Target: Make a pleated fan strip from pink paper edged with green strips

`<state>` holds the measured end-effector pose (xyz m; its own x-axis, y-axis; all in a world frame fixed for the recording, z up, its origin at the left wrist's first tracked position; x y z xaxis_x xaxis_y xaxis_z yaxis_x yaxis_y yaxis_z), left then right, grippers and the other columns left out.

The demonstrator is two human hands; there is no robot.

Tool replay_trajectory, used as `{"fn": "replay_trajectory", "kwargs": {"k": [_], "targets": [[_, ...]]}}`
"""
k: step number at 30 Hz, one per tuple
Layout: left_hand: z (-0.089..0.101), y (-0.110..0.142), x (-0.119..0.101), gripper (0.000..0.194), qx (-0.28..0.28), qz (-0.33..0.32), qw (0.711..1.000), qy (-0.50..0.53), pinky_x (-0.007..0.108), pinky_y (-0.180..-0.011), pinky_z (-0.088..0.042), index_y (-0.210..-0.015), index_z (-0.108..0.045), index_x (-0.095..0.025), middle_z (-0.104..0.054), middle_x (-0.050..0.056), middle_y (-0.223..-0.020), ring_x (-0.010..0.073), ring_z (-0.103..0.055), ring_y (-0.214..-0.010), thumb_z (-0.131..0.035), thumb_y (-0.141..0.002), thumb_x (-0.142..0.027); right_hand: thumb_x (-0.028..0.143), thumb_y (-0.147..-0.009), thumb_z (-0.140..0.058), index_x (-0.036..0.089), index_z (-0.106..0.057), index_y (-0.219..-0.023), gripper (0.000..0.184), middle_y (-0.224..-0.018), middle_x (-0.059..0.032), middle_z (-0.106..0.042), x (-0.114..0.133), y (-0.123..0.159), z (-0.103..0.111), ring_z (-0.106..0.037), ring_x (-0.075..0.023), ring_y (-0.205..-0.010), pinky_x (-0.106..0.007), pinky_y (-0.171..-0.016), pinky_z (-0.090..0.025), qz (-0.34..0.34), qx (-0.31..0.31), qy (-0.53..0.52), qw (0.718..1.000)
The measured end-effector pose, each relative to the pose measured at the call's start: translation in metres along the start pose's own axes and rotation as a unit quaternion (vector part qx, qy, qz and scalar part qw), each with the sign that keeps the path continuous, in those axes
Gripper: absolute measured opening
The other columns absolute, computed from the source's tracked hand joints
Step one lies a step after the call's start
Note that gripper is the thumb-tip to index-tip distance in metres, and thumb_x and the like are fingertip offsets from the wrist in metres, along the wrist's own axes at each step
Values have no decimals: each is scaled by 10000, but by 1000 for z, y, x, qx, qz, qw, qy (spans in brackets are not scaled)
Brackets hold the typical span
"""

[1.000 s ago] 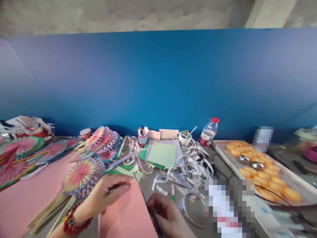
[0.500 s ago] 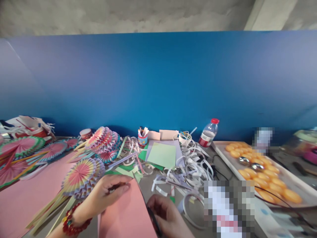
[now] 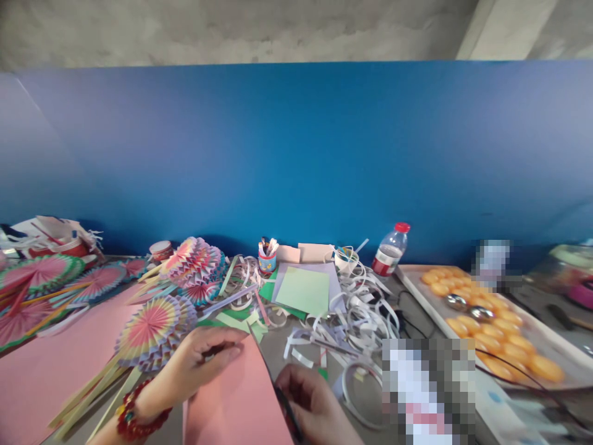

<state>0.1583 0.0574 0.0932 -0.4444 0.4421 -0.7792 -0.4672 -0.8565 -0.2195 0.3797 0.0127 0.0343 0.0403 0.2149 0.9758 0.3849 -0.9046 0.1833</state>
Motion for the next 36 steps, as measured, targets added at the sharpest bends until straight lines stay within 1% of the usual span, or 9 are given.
{"fn": "replay_trajectory", "kwargs": {"k": [5,8,12,18,24,28,33,36], "targets": [[0,1,2,242,2,8,1000,8,169,-656,-496,-1031,-736,-166,-748,50,-956,154,-671,-787,-555,-915,-278,812,-561,-722,166,-500,-727,703,-671,39,-440,-1,-1,2,-366,-82,-611,-199,-557,-276,13,2,12,1000],[0,1,2,255,5,10,1000,8,171,-663,-506,-1034,-740,-164,-751,56,-973,158,-678,-790,-551,-920,-290,793,-587,-723,166,-502,-729,680,-680,34,-446,-2,0,1,-372,-87,-622,-202,-563,-276,15,5,21,1000],[0,1,1,253,6,9,1000,10,177,-676,-518,-1027,-745,-165,-753,56,-958,163,-682,-788,-552,-915,-284,745,-632,-732,172,-495,-724,627,-678,35,-443,-3,0,1,-366,-89,-618,-208,-560,-270,10,2,28,1000],[0,0,-1,239,-3,0,1000,16,172,-660,-516,-1019,-747,-167,-754,47,-922,154,-675,-756,-558,-902,-253,777,-608,-720,181,-476,-727,655,-674,41,-420,-4,-1,1,-351,-91,-616,-204,-556,-273,7,7,23,1000],[0,0,0,242,7,6,1000,19,174,-667,-506,-981,-738,-151,-741,51,-872,164,-669,-789,-548,-911,-284,726,-663,-719,182,-483,-746,599,-679,41,-412,-10,-2,3,-357,-94,-617,-204,-551,-273,15,1,38,999],[2,0,-1,235,7,9,1000,12,173,-653,-494,-982,-734,-155,-733,49,-864,161,-655,-784,-546,-911,-275,700,-703,-707,182,-470,-735,571,-668,45,-406,-14,-3,4,-347,-84,-600,-197,-535,-268,25,-12,34,999],[0,0,-1,251,-10,-1,1000,12,171,-617,-471,-987,-731,-142,-717,45,-843,141,-625,-727,-540,-920,-291,715,-636,-749,199,-448,-711,603,-614,62,-391,-8,-2,4,-317,-71,-547,-197,-509,-250,27,-21,1,999],[-2,-1,0,247,-12,-5,1000,3,170,-597,-453,-982,-715,-142,-683,23,-774,123,-595,-675,-539,-924,-306,745,-642,-723,192,-499,-749,606,-640,40,-449,-10,-3,8,-373,-88,-579,-207,-544,-295,50,-32,-11,998]]}}
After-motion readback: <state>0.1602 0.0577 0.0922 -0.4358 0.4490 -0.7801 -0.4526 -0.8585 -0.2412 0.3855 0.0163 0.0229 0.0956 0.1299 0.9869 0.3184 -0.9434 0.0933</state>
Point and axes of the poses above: each hand's wrist, its own y-axis away from the middle knuckle, its own z-axis out of the back of the hand, x = y × z, the point moved 2 cm from there along -y, towards the middle knuckle
